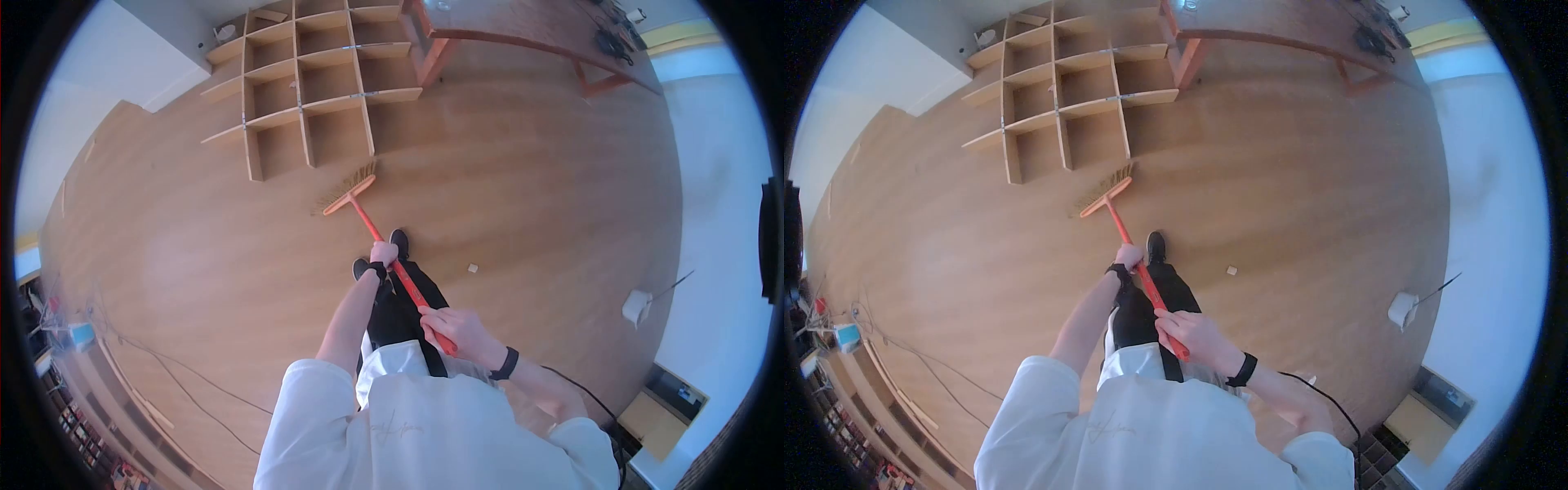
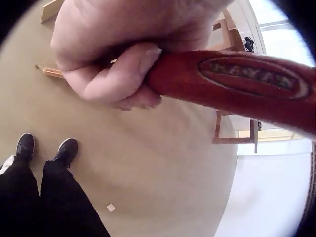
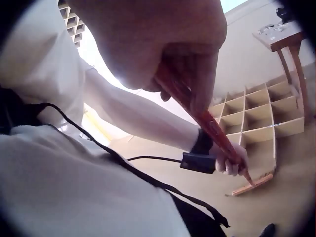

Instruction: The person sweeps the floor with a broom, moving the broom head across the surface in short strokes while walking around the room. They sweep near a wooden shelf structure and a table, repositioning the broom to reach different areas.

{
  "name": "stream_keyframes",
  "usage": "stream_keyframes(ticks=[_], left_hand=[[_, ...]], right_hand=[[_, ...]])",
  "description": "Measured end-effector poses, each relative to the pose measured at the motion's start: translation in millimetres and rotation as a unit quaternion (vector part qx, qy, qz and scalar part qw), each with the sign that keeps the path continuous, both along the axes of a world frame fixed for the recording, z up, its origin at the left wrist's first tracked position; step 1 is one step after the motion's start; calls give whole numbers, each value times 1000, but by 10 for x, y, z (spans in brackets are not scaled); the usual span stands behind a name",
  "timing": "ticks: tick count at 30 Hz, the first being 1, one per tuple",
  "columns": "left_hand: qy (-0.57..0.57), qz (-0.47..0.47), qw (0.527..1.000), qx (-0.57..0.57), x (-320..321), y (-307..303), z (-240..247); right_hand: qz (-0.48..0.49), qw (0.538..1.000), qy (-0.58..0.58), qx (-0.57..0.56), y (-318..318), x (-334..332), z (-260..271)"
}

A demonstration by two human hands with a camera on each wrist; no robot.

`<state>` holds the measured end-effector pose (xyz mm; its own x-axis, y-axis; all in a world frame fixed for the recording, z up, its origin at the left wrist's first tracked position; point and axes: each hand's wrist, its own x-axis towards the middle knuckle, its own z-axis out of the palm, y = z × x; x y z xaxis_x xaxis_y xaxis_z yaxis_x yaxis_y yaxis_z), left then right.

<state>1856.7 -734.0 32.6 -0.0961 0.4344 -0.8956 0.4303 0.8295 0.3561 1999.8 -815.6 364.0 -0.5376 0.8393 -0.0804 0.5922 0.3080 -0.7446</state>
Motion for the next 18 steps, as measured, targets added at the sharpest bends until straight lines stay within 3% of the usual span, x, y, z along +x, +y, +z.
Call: stream_keyframes(ticks=[2,6,8,15,18], left_hand=[[-40,-68,996,-29,-65,-158,17],[-117,-53,992,-18,-131,-467,20],[-147,44,986,-62,-155,-581,58],[-218,171,960,-43,-563,-552,642],[-221,228,948,3,-764,-570,723]], right_hand=[[-2,1000,-26,-15,-110,-123,45],[-10,1000,-23,-1,-314,-257,192],[4,999,-33,-29,-385,-326,307],[-31,999,30,5,-415,-614,505],[-156,980,121,-15,-456,-813,461]])
